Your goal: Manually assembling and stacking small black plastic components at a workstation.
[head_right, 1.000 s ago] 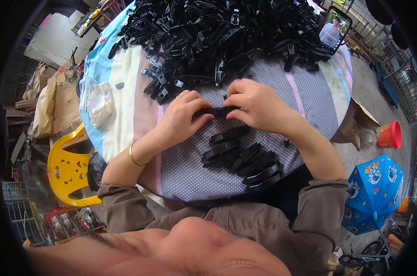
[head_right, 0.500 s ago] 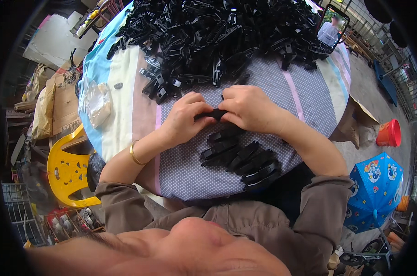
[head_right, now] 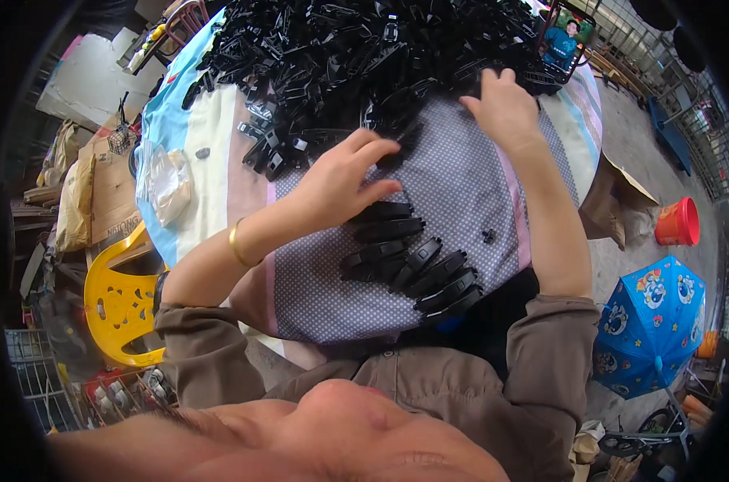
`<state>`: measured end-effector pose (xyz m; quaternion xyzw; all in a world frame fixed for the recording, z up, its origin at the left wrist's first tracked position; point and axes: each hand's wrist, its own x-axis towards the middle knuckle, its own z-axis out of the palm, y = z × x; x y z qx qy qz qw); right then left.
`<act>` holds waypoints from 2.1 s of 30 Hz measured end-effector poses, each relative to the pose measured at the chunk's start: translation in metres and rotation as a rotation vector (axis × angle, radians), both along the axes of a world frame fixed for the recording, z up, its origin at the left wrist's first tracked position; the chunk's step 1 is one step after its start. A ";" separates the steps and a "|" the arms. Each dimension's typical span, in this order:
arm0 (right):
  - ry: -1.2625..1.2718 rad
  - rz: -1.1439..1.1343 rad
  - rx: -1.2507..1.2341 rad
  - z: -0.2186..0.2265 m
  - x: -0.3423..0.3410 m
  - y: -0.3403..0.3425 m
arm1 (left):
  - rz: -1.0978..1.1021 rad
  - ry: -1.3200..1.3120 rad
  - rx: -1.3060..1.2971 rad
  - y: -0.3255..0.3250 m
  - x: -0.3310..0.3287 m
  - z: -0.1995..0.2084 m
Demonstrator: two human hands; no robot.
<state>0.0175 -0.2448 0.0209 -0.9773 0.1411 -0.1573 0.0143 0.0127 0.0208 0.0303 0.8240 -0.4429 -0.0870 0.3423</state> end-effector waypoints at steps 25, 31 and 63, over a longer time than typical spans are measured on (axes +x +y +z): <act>0.114 1.028 0.588 0.011 -0.050 0.082 | 0.173 -0.063 -0.006 0.045 -0.017 -0.006; 0.172 1.082 0.631 0.003 -0.047 0.088 | 0.036 -0.087 0.127 0.051 -0.005 0.000; -0.061 1.143 0.317 -0.004 -0.045 0.100 | 0.089 -0.121 -0.079 0.053 -0.006 -0.015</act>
